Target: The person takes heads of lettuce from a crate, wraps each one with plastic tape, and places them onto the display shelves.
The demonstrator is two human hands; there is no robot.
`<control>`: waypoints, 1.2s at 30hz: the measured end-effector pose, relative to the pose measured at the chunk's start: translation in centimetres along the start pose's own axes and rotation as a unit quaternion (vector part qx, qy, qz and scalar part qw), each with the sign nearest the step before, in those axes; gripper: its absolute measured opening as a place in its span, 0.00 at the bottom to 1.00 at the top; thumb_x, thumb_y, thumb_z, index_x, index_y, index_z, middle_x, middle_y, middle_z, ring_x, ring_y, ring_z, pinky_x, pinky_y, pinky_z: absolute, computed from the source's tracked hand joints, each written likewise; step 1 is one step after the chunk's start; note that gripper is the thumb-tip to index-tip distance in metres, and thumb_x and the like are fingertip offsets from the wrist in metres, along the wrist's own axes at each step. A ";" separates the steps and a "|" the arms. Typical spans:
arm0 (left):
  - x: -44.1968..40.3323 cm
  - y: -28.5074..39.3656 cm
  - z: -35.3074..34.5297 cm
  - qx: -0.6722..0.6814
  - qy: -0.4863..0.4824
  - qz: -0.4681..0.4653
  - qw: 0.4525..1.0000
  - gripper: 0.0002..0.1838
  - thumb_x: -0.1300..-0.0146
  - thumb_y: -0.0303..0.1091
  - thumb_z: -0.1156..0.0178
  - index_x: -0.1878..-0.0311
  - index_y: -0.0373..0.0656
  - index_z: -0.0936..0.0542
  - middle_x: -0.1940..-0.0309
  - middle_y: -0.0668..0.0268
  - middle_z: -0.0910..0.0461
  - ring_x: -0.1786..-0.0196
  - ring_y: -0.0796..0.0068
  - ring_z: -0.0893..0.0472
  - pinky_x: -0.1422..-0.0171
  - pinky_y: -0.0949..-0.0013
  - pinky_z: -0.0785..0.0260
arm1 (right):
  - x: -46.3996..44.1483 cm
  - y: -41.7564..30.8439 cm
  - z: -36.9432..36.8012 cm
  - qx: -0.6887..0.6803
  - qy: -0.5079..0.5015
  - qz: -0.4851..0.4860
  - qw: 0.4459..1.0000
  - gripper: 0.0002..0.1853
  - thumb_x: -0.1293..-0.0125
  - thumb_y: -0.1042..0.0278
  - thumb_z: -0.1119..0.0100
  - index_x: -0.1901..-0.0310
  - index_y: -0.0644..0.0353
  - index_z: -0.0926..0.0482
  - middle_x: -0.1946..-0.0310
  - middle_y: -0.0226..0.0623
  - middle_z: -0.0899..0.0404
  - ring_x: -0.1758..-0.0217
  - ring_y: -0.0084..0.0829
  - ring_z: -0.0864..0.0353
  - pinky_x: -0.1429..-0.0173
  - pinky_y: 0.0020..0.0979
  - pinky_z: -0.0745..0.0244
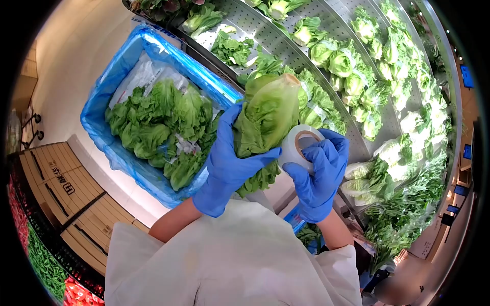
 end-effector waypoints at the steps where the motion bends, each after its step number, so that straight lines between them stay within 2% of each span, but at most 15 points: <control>1: 0.1 0.1 0.0 -0.052 0.012 -0.017 0.998 0.45 0.58 0.30 0.27 0.37 0.39 0.43 0.46 0.58 0.32 0.44 0.70 0.29 0.41 0.69 0.34 | 0.3 -0.1 -0.1 0.000 -0.002 0.001 1.000 0.23 0.55 0.48 0.34 0.70 0.58 0.31 0.69 0.35 0.33 0.60 0.46 0.35 0.57 0.42 0.37; 5: 0.5 -0.3 -0.3 -0.055 0.030 -0.018 0.998 0.45 0.58 0.31 0.27 0.38 0.39 0.42 0.47 0.58 0.31 0.46 0.70 0.27 0.44 0.69 0.32 | 0.4 -0.2 -0.1 0.024 0.005 -0.005 1.000 0.23 0.56 0.47 0.34 0.70 0.57 0.31 0.68 0.35 0.32 0.60 0.46 0.34 0.58 0.43 0.36; 7: 0.2 0.6 -0.4 -0.144 0.054 -0.055 0.987 0.43 0.57 0.31 0.28 0.39 0.39 0.41 0.49 0.58 0.30 0.47 0.70 0.27 0.45 0.69 0.31 | 0.0 0.1 0.1 0.025 0.010 -0.002 1.000 0.24 0.56 0.47 0.34 0.70 0.57 0.31 0.69 0.35 0.32 0.61 0.46 0.34 0.58 0.42 0.36; 14: -1.4 0.1 0.8 -0.111 0.004 0.015 0.994 0.39 0.56 0.30 0.30 0.41 0.39 0.39 0.49 0.58 0.29 0.48 0.71 0.26 0.45 0.70 0.32 | -0.7 3.5 -0.9 -0.088 -0.126 -0.010 0.988 0.25 0.63 0.49 0.28 0.71 0.61 0.26 0.74 0.39 0.32 0.63 0.43 0.34 0.58 0.38 0.34; 16: -2.1 -0.6 1.2 -0.022 -0.060 0.150 0.987 0.38 0.54 0.28 0.31 0.40 0.38 0.40 0.51 0.61 0.29 0.49 0.73 0.27 0.45 0.72 0.33 | 0.3 5.1 -1.6 -0.214 -0.187 -0.177 0.942 0.20 0.57 0.56 0.28 0.70 0.63 0.21 0.71 0.36 0.28 0.64 0.35 0.30 0.58 0.32 0.33; 17: -2.6 -1.0 1.8 -0.023 -0.063 0.150 0.986 0.38 0.54 0.28 0.31 0.40 0.38 0.40 0.51 0.61 0.29 0.49 0.73 0.27 0.45 0.72 0.33 | 0.2 5.2 -1.0 -0.214 -0.184 -0.179 0.943 0.20 0.57 0.56 0.28 0.70 0.63 0.21 0.71 0.36 0.28 0.64 0.35 0.30 0.58 0.32 0.33; 19: -2.9 -3.5 2.6 0.093 -0.151 0.271 0.946 0.35 0.52 0.25 0.37 0.38 0.36 0.39 0.50 0.63 0.28 0.50 0.75 0.26 0.43 0.71 0.34 | 1.1 5.5 -0.5 -0.423 -0.302 -0.442 0.731 0.16 0.52 0.62 0.30 0.66 0.64 0.19 0.66 0.33 0.23 0.65 0.24 0.27 0.58 0.25 0.33; 20: -3.2 -5.0 3.6 0.090 -0.156 0.272 0.945 0.35 0.52 0.25 0.37 0.38 0.36 0.39 0.50 0.63 0.28 0.50 0.75 0.26 0.43 0.71 0.34 | 1.1 5.9 0.1 -0.425 -0.297 -0.444 0.731 0.16 0.52 0.62 0.30 0.66 0.64 0.19 0.66 0.33 0.23 0.65 0.24 0.27 0.58 0.25 0.33; 22: -2.9 -8.4 5.0 0.144 -0.219 0.362 0.895 0.35 0.50 0.27 0.38 0.37 0.36 0.40 0.49 0.63 0.28 0.50 0.77 0.26 0.43 0.71 0.34 | 2.1 6.6 0.8 -0.442 -0.420 -0.470 0.639 0.16 0.49 0.65 0.32 0.62 0.66 0.19 0.63 0.31 0.21 0.64 0.19 0.26 0.55 0.22 0.33; 24: -2.3 -7.5 4.6 0.186 -0.203 0.383 0.882 0.37 0.48 0.25 0.39 0.35 0.36 0.43 0.53 0.63 0.26 0.53 0.75 0.24 0.45 0.73 0.32 | 3.7 6.9 1.2 -0.451 -0.429 -0.466 0.629 0.15 0.49 0.66 0.33 0.61 0.66 0.19 0.68 0.31 0.21 0.62 0.19 0.25 0.52 0.21 0.33; 27: -1.3 -4.9 3.8 0.292 -0.211 0.436 0.824 0.32 0.45 0.29 0.42 0.36 0.37 0.40 0.51 0.63 0.26 0.52 0.74 0.24 0.44 0.72 0.32 | 5.7 6.2 1.7 -0.530 -0.480 -0.490 0.499 0.18 0.46 0.64 0.36 0.54 0.64 0.22 0.62 0.33 0.20 0.57 0.22 0.25 0.49 0.24 0.33; 30: -0.6 -4.8 4.4 0.238 -0.197 0.492 0.814 0.29 0.43 0.32 0.45 0.37 0.39 0.38 0.48 0.62 0.27 0.49 0.72 0.25 0.43 0.69 0.31 | 7.5 8.1 3.0 -0.537 -0.483 -0.463 0.513 0.19 0.45 0.66 0.40 0.51 0.63 0.23 0.58 0.35 0.21 0.54 0.27 0.25 0.47 0.26 0.34; 32: 0.2 -5.6 4.6 0.262 -0.183 0.539 0.779 0.29 0.41 0.38 0.45 0.37 0.40 0.38 0.45 0.58 0.30 0.45 0.64 0.27 0.41 0.60 0.32 | 8.6 9.8 3.6 -0.526 -0.491 -0.450 0.529 0.19 0.44 0.66 0.44 0.49 0.60 0.23 0.57 0.35 0.22 0.52 0.32 0.26 0.45 0.28 0.35; 34: 0.7 -6.2 4.0 0.280 -0.166 0.549 0.770 0.28 0.40 0.40 0.45 0.38 0.41 0.37 0.44 0.57 0.31 0.44 0.63 0.27 0.40 0.58 0.32 | 7.6 10.6 5.2 -0.435 -0.516 -0.383 0.631 0.17 0.42 0.68 0.46 0.50 0.55 0.22 0.60 0.35 0.22 0.54 0.31 0.26 0.45 0.28 0.35; 36: 1.0 -6.3 3.3 0.313 -0.159 0.565 0.747 0.28 0.40 0.39 0.45 0.38 0.41 0.37 0.44 0.57 0.31 0.44 0.62 0.27 0.40 0.58 0.33 | 5.9 10.2 6.3 -0.359 -0.531 -0.323 0.697 0.17 0.45 0.64 0.40 0.53 0.55 0.20 0.64 0.36 0.22 0.56 0.30 0.26 0.49 0.28 0.33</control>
Point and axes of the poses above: each hand's wrist, its own x-axis away from the middle knuckle, its own z-axis out of the back of the hand, y = z × x, the point moved 3 cm from there along -x, towards the middle knuckle
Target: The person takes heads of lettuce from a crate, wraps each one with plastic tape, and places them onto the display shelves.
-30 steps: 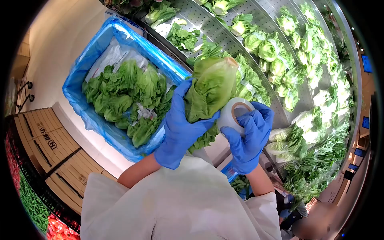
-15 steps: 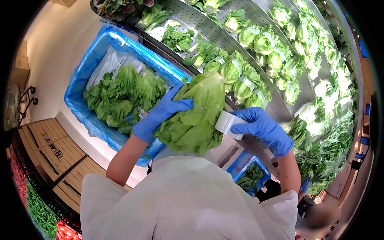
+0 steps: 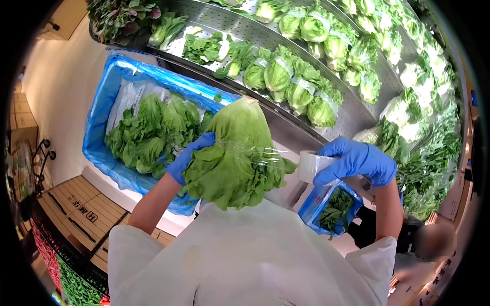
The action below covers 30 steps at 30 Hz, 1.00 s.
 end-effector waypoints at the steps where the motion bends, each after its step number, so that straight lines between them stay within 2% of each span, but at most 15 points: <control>1: -0.2 -0.2 -0.3 0.043 -0.012 0.011 0.999 0.28 0.40 0.39 0.45 0.38 0.41 0.37 0.44 0.57 0.31 0.44 0.61 0.28 0.40 0.57 0.33 | 0.0 -0.8 0.1 0.030 0.040 -0.042 0.998 0.18 0.47 0.62 0.38 0.54 0.58 0.21 0.66 0.37 0.23 0.59 0.30 0.26 0.52 0.28 0.33; 3: -0.6 -0.6 -0.8 0.012 -0.029 0.000 1.000 0.28 0.41 0.38 0.45 0.38 0.41 0.37 0.43 0.57 0.31 0.44 0.61 0.28 0.40 0.57 0.33 | -0.5 -0.7 0.4 0.035 0.043 -0.067 0.996 0.24 0.51 0.54 0.34 0.57 0.64 0.22 0.70 0.39 0.24 0.67 0.32 0.28 0.59 0.28 0.33; 7: -2.1 -0.9 -4.1 -0.103 -0.126 0.039 0.986 0.33 0.47 0.34 0.41 0.37 0.42 0.38 0.43 0.54 0.32 0.43 0.60 0.28 0.39 0.58 0.34 | -2.8 3.0 -0.2 0.083 0.010 -0.011 0.996 0.24 0.49 0.55 0.35 0.56 0.65 0.23 0.72 0.39 0.25 0.70 0.30 0.31 0.60 0.30 0.34; 10: -3.8 -2.5 -4.9 -0.152 -0.104 0.100 0.978 0.37 0.49 0.28 0.41 0.34 0.39 0.44 0.41 0.57 0.34 0.41 0.65 0.30 0.38 0.64 0.35 | -4.8 6.0 -1.4 0.053 -0.064 0.062 0.995 0.24 0.47 0.56 0.36 0.51 0.61 0.25 0.64 0.40 0.21 0.62 0.27 0.25 0.53 0.28 0.32; 11: -3.7 -3.1 -6.7 -0.091 -0.142 0.112 0.979 0.38 0.48 0.24 0.42 0.33 0.40 0.46 0.41 0.60 0.35 0.42 0.71 0.30 0.39 0.70 0.36 | -6.3 8.3 -1.6 0.067 -0.107 0.108 0.986 0.27 0.46 0.61 0.35 0.46 0.64 0.28 0.49 0.42 0.26 0.51 0.27 0.27 0.44 0.30 0.34; 12: -4.5 -4.0 -6.1 -0.093 -0.139 0.116 0.979 0.38 0.48 0.24 0.42 0.33 0.40 0.46 0.41 0.60 0.35 0.42 0.71 0.30 0.39 0.70 0.36 | -6.7 9.0 -1.1 0.063 -0.106 0.111 0.986 0.27 0.46 0.61 0.35 0.46 0.64 0.28 0.49 0.42 0.26 0.51 0.27 0.27 0.44 0.30 0.34; 14: -6.0 -5.6 -5.2 -0.342 -0.172 0.092 0.919 0.38 0.47 0.23 0.43 0.32 0.40 0.46 0.41 0.63 0.35 0.44 0.76 0.31 0.40 0.73 0.38 | -6.8 9.1 -0.5 -0.077 -0.115 0.216 0.967 0.24 0.42 0.67 0.39 0.44 0.64 0.30 0.48 0.40 0.27 0.48 0.25 0.28 0.43 0.29 0.34; 16: -6.0 -6.7 -6.2 -0.306 -0.134 0.140 0.932 0.37 0.46 0.23 0.42 0.32 0.40 0.46 0.41 0.65 0.34 0.45 0.80 0.32 0.40 0.74 0.39 | -7.7 9.7 -1.2 -0.169 -0.091 0.060 0.980 0.23 0.39 0.66 0.46 0.43 0.63 0.32 0.48 0.34 0.28 0.49 0.24 0.30 0.44 0.27 0.35; 18: -6.4 -7.5 -7.3 -0.273 -0.168 0.166 0.933 0.37 0.46 0.24 0.41 0.33 0.40 0.45 0.42 0.66 0.34 0.44 0.79 0.33 0.39 0.74 0.40 | -8.3 9.0 -1.3 -0.227 -0.095 0.140 0.959 0.21 0.39 0.70 0.49 0.44 0.64 0.32 0.50 0.32 0.28 0.49 0.23 0.31 0.42 0.26 0.37; 19: -6.5 -7.5 -7.2 -0.275 -0.164 0.166 0.933 0.37 0.46 0.24 0.41 0.33 0.40 0.45 0.42 0.66 0.34 0.44 0.79 0.33 0.39 0.74 0.40 | -8.4 8.7 -1.3 -0.293 -0.093 0.092 0.947 0.21 0.40 0.72 0.50 0.44 0.65 0.31 0.50 0.32 0.28 0.48 0.21 0.32 0.41 0.25 0.38; 22: -6.3 -7.7 -7.1 -0.248 -0.134 0.197 0.939 0.45 0.53 0.31 0.31 0.33 0.39 0.46 0.39 0.64 0.36 0.38 0.76 0.37 0.34 0.69 0.45 | -9.2 9.8 -1.1 -0.227 -0.096 0.193 0.950 0.19 0.39 0.72 0.50 0.46 0.66 0.31 0.51 0.31 0.27 0.48 0.20 0.32 0.41 0.24 0.38; 25: -4.9 -7.1 -9.4 -0.340 -0.106 0.155 0.921 0.44 0.53 0.31 0.32 0.33 0.40 0.45 0.41 0.65 0.35 0.40 0.77 0.36 0.35 0.69 0.44 | -8.3 8.8 -0.8 -0.194 -0.054 0.156 0.967 0.19 0.39 0.71 0.49 0.46 0.66 0.31 0.51 0.33 0.27 0.48 0.21 0.31 0.40 0.24 0.38; 26: -4.2 -6.7 -10.4 -0.397 -0.102 0.135 0.902 0.43 0.53 0.31 0.32 0.34 0.40 0.44 0.42 0.66 0.34 0.40 0.77 0.35 0.35 0.69 0.44 | -8.2 8.7 -0.8 -0.191 -0.053 0.162 0.967 0.19 0.39 0.71 0.49 0.46 0.66 0.31 0.51 0.33 0.27 0.48 0.21 0.31 0.40 0.24 0.38; 28: -3.5 -6.7 -10.9 -0.456 -0.096 0.112 0.878 0.42 0.53 0.31 0.32 0.34 0.40 0.43 0.43 0.66 0.33 0.41 0.78 0.35 0.36 0.69 0.43 | -7.8 8.5 -0.3 -0.371 -0.025 0.202 0.906 0.23 0.41 0.76 0.47 0.42 0.66 0.34 0.50 0.35 0.27 0.49 0.21 0.29 0.43 0.23 0.34; 30: -3.0 -7.1 -10.6 -0.451 -0.084 0.097 0.883 0.32 0.47 0.32 0.35 0.39 0.40 0.35 0.50 0.68 0.28 0.48 0.80 0.30 0.42 0.74 0.38 | -6.5 6.2 -0.2 -0.368 -0.031 0.217 0.904 0.24 0.41 0.77 0.49 0.41 0.65 0.35 0.50 0.36 0.28 0.49 0.23 0.28 0.42 0.24 0.33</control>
Point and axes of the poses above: each hand's wrist, its own x-axis away from the middle knuckle, its own z-axis out of the back of the hand, y = z × x, the point moved 3 cm from there along -x, towards the middle knuckle
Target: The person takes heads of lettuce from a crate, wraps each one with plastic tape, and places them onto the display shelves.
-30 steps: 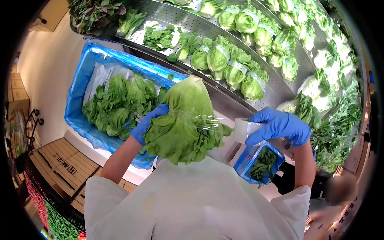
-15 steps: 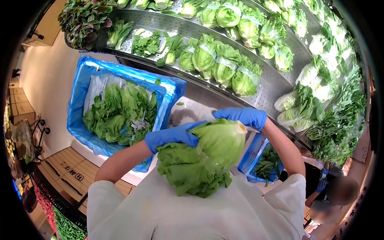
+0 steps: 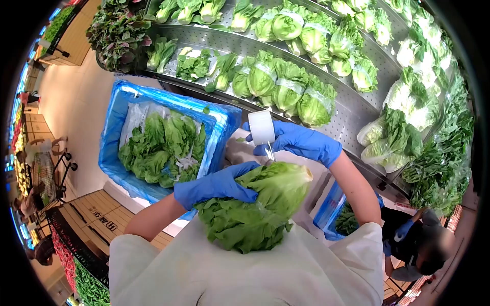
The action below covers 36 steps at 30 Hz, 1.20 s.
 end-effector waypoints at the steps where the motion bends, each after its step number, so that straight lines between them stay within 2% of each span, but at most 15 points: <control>1: -0.1 -0.1 -0.2 -0.003 0.003 0.000 1.000 0.32 0.47 0.32 0.35 0.39 0.40 0.35 0.50 0.68 0.28 0.48 0.80 0.30 0.42 0.74 0.38 | -0.1 -0.1 -0.2 0.005 -0.031 -0.011 0.999 0.22 0.40 0.75 0.48 0.43 0.65 0.34 0.51 0.36 0.27 0.50 0.23 0.28 0.42 0.24 0.35; 3: -0.7 -0.7 -1.0 0.087 -0.029 0.090 0.992 0.36 0.50 0.31 0.35 0.38 0.40 0.38 0.46 0.66 0.32 0.44 0.77 0.31 0.39 0.69 0.38 | -0.1 -0.7 -0.5 0.012 -0.061 -0.018 0.998 0.19 0.39 0.72 0.48 0.46 0.66 0.32 0.53 0.35 0.26 0.50 0.23 0.28 0.41 0.24 0.36; 5: -0.8 -0.7 -1.2 0.112 0.006 0.105 0.988 0.33 0.48 0.31 0.36 0.38 0.40 0.38 0.46 0.65 0.30 0.45 0.76 0.30 0.40 0.70 0.37 | -0.4 -2.2 -2.0 0.208 -0.139 0.063 0.966 0.15 0.37 0.70 0.51 0.50 0.66 0.29 0.57 0.33 0.27 0.54 0.23 0.29 0.47 0.25 0.35; 7: -0.1 -0.7 -1.3 0.202 0.057 0.136 0.968 0.27 0.44 0.30 0.40 0.41 0.38 0.34 0.49 0.62 0.26 0.49 0.75 0.26 0.43 0.71 0.32 | -0.7 -2.1 -2.8 0.438 -0.216 0.309 0.816 0.12 0.38 0.66 0.50 0.59 0.67 0.24 0.64 0.33 0.28 0.59 0.22 0.31 0.53 0.25 0.36; 8: 0.2 -0.9 -0.8 0.199 0.058 0.136 0.969 0.27 0.44 0.30 0.40 0.41 0.38 0.34 0.49 0.62 0.26 0.49 0.75 0.26 0.43 0.71 0.32 | -0.7 -2.1 -3.3 0.439 -0.215 0.312 0.815 0.12 0.38 0.66 0.50 0.59 0.67 0.24 0.64 0.33 0.28 0.59 0.22 0.31 0.53 0.25 0.36; 11: 0.8 0.6 0.2 0.006 0.081 0.068 0.994 0.25 0.45 0.31 0.39 0.43 0.40 0.32 0.50 0.64 0.26 0.52 0.76 0.24 0.48 0.73 0.30 | 0.1 -2.5 -5.8 0.206 -0.119 -0.068 0.969 0.15 0.41 0.60 0.40 0.61 0.66 0.24 0.69 0.32 0.27 0.63 0.18 0.34 0.58 0.23 0.36; 15: -0.5 2.5 0.1 -0.033 0.048 -0.064 0.996 0.26 0.45 0.31 0.39 0.42 0.40 0.32 0.49 0.63 0.27 0.51 0.75 0.25 0.46 0.72 0.31 | 1.4 -4.2 -7.1 0.336 -0.091 0.014 0.937 0.17 0.47 0.59 0.34 0.63 0.65 0.23 0.70 0.32 0.28 0.65 0.19 0.34 0.62 0.23 0.36; 18: -2.1 2.1 0.8 0.060 0.014 -0.083 0.995 0.26 0.45 0.30 0.40 0.42 0.39 0.33 0.48 0.63 0.27 0.51 0.74 0.25 0.46 0.71 0.31 | 3.9 -5.5 -7.4 0.391 -0.007 0.073 0.917 0.17 0.51 0.58 0.32 0.68 0.63 0.23 0.80 0.29 0.33 0.70 0.18 0.30 0.49 0.30 0.35; 21: -2.2 1.5 2.4 0.125 0.018 -0.094 0.988 0.27 0.45 0.30 0.40 0.41 0.39 0.34 0.48 0.62 0.28 0.50 0.74 0.25 0.45 0.70 0.32 | 5.4 -5.8 -7.4 0.380 -0.007 0.123 0.917 0.13 0.57 0.63 0.28 0.77 0.63 0.21 0.51 0.42 0.24 0.45 0.31 0.29 0.28 0.44 0.69; 24: -0.6 1.9 3.4 0.172 0.043 -0.097 0.979 0.29 0.45 0.30 0.42 0.39 0.37 0.37 0.45 0.60 0.30 0.47 0.71 0.27 0.41 0.66 0.34 | 7.6 -6.4 -7.4 0.464 0.011 0.227 0.856 0.10 0.59 0.65 0.28 0.82 0.59 0.21 0.47 0.44 0.27 0.37 0.36 0.34 0.30 0.45 0.91; 29: -0.3 2.2 3.2 0.214 0.053 -0.105 0.970 0.31 0.45 0.30 0.41 0.37 0.37 0.39 0.45 0.59 0.30 0.45 0.69 0.27 0.41 0.67 0.33 | 9.6 -3.6 -5.1 0.448 0.053 0.145 0.880 0.14 0.57 0.57 0.29 0.70 0.53 0.20 0.50 0.35 0.24 0.40 0.34 0.31 0.33 0.55 0.93; 31: -0.2 2.5 2.9 0.213 0.071 -0.090 0.970 0.31 0.45 0.31 0.41 0.38 0.37 0.39 0.46 0.59 0.29 0.46 0.69 0.26 0.41 0.67 0.33 | 10.1 -3.9 -5.1 0.461 0.094 0.075 0.879 0.17 0.56 0.55 0.29 0.68 0.56 0.20 0.56 0.35 0.21 0.47 0.35 0.25 0.29 0.50 0.66; 32: -0.4 2.4 2.9 0.224 0.069 -0.088 0.968 0.30 0.45 0.31 0.41 0.38 0.37 0.38 0.46 0.60 0.29 0.47 0.69 0.26 0.41 0.67 0.32 | 10.0 -3.7 -5.0 0.461 0.096 0.074 0.879 0.17 0.56 0.55 0.29 0.68 0.56 0.20 0.56 0.35 0.21 0.47 0.35 0.25 0.29 0.50 0.66; 34: -0.8 2.4 3.1 0.234 0.064 -0.085 0.966 0.30 0.45 0.31 0.41 0.39 0.37 0.37 0.46 0.60 0.29 0.47 0.69 0.25 0.42 0.67 0.32 | 9.7 -2.8 -4.3 0.431 0.118 -0.026 0.894 0.20 0.54 0.55 0.31 0.62 0.59 0.21 0.63 0.36 0.20 0.58 0.32 0.21 0.42 0.36 0.35; 36: -1.0 2.6 3.5 0.219 0.050 -0.098 0.970 0.28 0.44 0.32 0.41 0.40 0.37 0.35 0.47 0.61 0.28 0.48 0.70 0.25 0.42 0.67 0.32 | 9.6 -3.0 -4.0 0.380 0.129 -0.077 0.913 0.21 0.53 0.55 0.32 0.61 0.60 0.21 0.65 0.37 0.20 0.61 0.31 0.22 0.50 0.32 0.32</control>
Point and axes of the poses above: each hand's wrist, its own x-axis away from the middle knuckle, its own z-axis out of the back of the hand, y = z × x, the point moved 3 cm from there along -x, towards the middle knuckle
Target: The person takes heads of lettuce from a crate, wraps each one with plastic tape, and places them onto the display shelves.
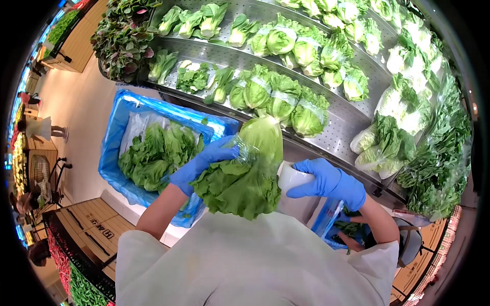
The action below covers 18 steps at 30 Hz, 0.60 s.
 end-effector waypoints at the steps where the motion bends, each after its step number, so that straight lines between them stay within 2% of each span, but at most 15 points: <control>1: -0.2 -0.1 0.1 -0.006 -0.006 -0.008 1.000 0.29 0.44 0.32 0.41 0.40 0.36 0.36 0.47 0.60 0.28 0.48 0.70 0.25 0.42 0.67 0.32 | -0.1 0.2 0.1 -0.048 -0.019 -0.053 0.997 0.22 0.51 0.55 0.33 0.59 0.61 0.21 0.68 0.38 0.20 0.65 0.30 0.22 0.58 0.28 0.29; 5: -0.1 0.3 0.7 -0.018 0.018 -0.005 1.000 0.30 0.45 0.32 0.40 0.39 0.36 0.36 0.47 0.60 0.28 0.46 0.70 0.26 0.41 0.67 0.33 | 0.4 2.4 1.0 0.005 -0.073 -0.059 0.996 0.18 0.50 0.61 0.33 0.61 0.63 0.21 0.70 0.39 0.21 0.67 0.29 0.23 0.58 0.30 0.29; 7: 0.4 1.4 -0.2 0.025 -0.025 -0.023 0.999 0.31 0.46 0.33 0.38 0.39 0.38 0.36 0.47 0.62 0.28 0.47 0.73 0.27 0.42 0.68 0.33 | 0.4 4.2 0.7 0.014 -0.101 0.006 0.995 0.21 0.49 0.62 0.34 0.55 0.62 0.23 0.66 0.42 0.20 0.64 0.31 0.23 0.55 0.30 0.30; 8: -0.4 0.9 0.8 0.026 -0.027 -0.023 0.999 0.31 0.46 0.33 0.38 0.39 0.38 0.36 0.47 0.62 0.28 0.47 0.73 0.27 0.42 0.68 0.33 | 0.0 5.4 0.6 0.015 -0.100 0.005 0.995 0.21 0.49 0.62 0.34 0.55 0.62 0.23 0.66 0.42 0.20 0.64 0.31 0.23 0.55 0.30 0.30; 9: -1.6 0.3 2.1 -0.116 -0.045 -0.061 0.990 0.31 0.47 0.33 0.37 0.40 0.39 0.35 0.48 0.64 0.28 0.48 0.75 0.27 0.42 0.69 0.34 | -0.6 6.5 0.5 0.047 -0.101 0.042 0.993 0.23 0.48 0.63 0.34 0.51 0.61 0.25 0.60 0.43 0.22 0.59 0.32 0.23 0.53 0.31 0.30; 10: -2.4 -0.2 3.2 -0.255 -0.061 -0.098 0.960 0.32 0.48 0.33 0.36 0.40 0.40 0.35 0.49 0.66 0.28 0.49 0.77 0.28 0.43 0.70 0.35 | -1.3 7.6 0.2 0.080 -0.101 0.081 0.988 0.25 0.48 0.64 0.35 0.47 0.60 0.27 0.55 0.45 0.23 0.55 0.34 0.24 0.51 0.32 0.30; 11: -2.1 -0.3 2.3 -0.315 -0.054 -0.099 0.943 0.31 0.49 0.33 0.34 0.42 0.40 0.34 0.51 0.69 0.28 0.50 0.81 0.29 0.44 0.74 0.37 | -2.2 9.1 -0.1 0.081 -0.101 0.081 0.988 0.25 0.48 0.64 0.35 0.47 0.60 0.27 0.55 0.45 0.23 0.55 0.34 0.24 0.51 0.32 0.30; 12: -1.8 0.0 0.9 -0.315 -0.054 -0.100 0.942 0.31 0.49 0.33 0.34 0.42 0.40 0.34 0.51 0.69 0.28 0.50 0.81 0.29 0.44 0.74 0.37 | -3.2 10.4 -0.6 0.130 -0.104 0.108 0.980 0.25 0.47 0.64 0.37 0.46 0.61 0.29 0.52 0.46 0.25 0.52 0.33 0.25 0.49 0.33 0.32; 14: -1.8 -0.2 -1.6 -0.266 -0.051 0.000 0.963 0.35 0.52 0.32 0.32 0.40 0.39 0.35 0.47 0.68 0.30 0.46 0.78 0.31 0.40 0.72 0.39 | -3.8 10.8 -0.8 0.176 -0.106 0.134 0.969 0.26 0.45 0.65 0.38 0.45 0.62 0.31 0.49 0.47 0.27 0.50 0.33 0.27 0.46 0.33 0.33; 15: -2.1 -0.7 -1.9 -0.263 -0.039 0.031 0.964 0.34 0.53 0.27 0.33 0.40 0.38 0.34 0.49 0.69 0.30 0.46 0.79 0.32 0.40 0.73 0.41 | -3.8 10.0 -0.7 0.075 -0.124 0.137 0.980 0.27 0.44 0.65 0.39 0.43 0.61 0.32 0.46 0.45 0.29 0.46 0.32 0.29 0.42 0.32 0.35; 16: -2.3 -0.9 -2.7 -0.264 -0.039 0.033 0.963 0.34 0.53 0.27 0.33 0.40 0.38 0.34 0.49 0.69 0.30 0.46 0.79 0.32 0.40 0.73 0.41 | -3.7 9.2 -0.5 -0.028 -0.139 0.138 0.980 0.29 0.44 0.65 0.39 0.41 0.61 0.34 0.43 0.43 0.31 0.42 0.31 0.32 0.38 0.31 0.38; 18: -2.4 -1.3 -4.3 -0.255 -0.053 0.079 0.962 0.35 0.53 0.25 0.34 0.39 0.38 0.35 0.47 0.68 0.30 0.45 0.80 0.33 0.40 0.73 0.41 | -3.6 9.8 0.5 -0.180 -0.171 0.060 0.967 0.32 0.41 0.65 0.40 0.36 0.59 0.40 0.37 0.39 0.39 0.35 0.30 0.40 0.32 0.29 0.45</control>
Point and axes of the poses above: each hand's wrist, its own x-axis away from the middle knuckle, its own z-axis out of the back of the hand, y = z × x, the point moved 3 cm from there along -x, towards the middle knuckle
